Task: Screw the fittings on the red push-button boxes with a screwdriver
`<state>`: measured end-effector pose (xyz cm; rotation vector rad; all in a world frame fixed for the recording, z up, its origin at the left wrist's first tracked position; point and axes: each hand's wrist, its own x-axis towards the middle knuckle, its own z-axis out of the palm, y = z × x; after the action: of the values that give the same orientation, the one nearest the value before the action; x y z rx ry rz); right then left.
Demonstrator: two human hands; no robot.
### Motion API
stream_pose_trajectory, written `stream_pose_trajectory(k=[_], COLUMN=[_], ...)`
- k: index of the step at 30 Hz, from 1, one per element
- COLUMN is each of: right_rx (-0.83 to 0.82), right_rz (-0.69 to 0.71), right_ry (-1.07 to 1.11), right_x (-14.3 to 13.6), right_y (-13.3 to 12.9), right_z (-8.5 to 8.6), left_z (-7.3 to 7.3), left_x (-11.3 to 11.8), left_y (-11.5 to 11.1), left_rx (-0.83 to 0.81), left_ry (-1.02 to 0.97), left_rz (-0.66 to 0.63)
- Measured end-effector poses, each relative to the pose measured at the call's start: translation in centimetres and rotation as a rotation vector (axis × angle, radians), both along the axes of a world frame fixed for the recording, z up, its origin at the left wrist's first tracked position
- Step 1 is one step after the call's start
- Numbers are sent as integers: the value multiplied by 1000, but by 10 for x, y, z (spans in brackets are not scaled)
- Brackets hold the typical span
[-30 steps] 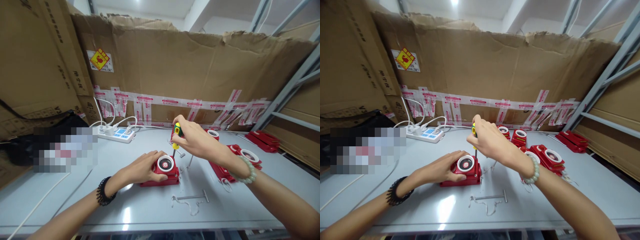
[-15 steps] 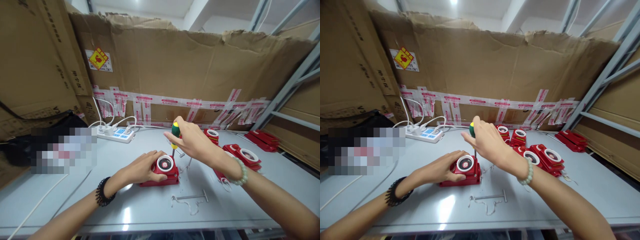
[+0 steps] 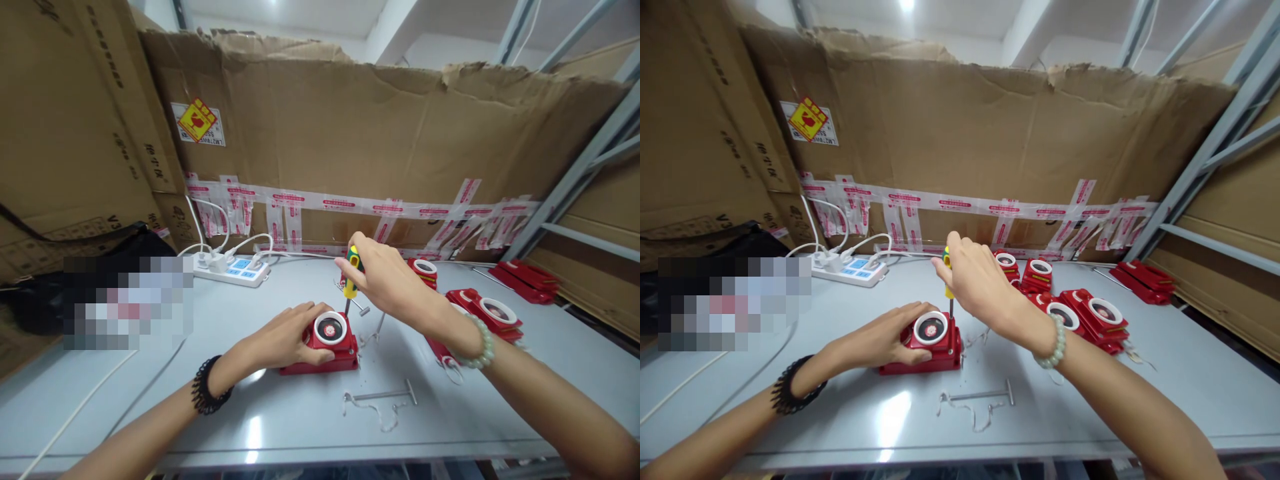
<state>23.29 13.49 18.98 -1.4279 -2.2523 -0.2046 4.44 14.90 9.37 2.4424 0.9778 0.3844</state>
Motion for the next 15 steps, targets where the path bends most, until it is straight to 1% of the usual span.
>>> stream_pose_trajectory(k=[3, 5, 7, 11, 13, 15], right_rx=[-119, -160, -130, -19, -36, -106], right_rz=[77, 110, 98, 26, 53, 105], right_ry=[110, 155, 137, 53, 75, 135], right_x=[3, 4, 3, 0, 0, 2], right_y=[-3, -6, -8, -4, -2, -2], right_z=[3, 5, 3, -2, -2, 1], left_z=[0, 0, 0, 0, -1, -1], left_x=[0, 0, 1, 1, 0, 0], left_y=[0, 0, 0, 1, 1, 1], left_rx=[-5, -3, 2, 6, 0, -7], left_ry=[-9, -15, -21, -20, -13, -7], left_rz=[-1, -11, -24, -22, -9, -4])
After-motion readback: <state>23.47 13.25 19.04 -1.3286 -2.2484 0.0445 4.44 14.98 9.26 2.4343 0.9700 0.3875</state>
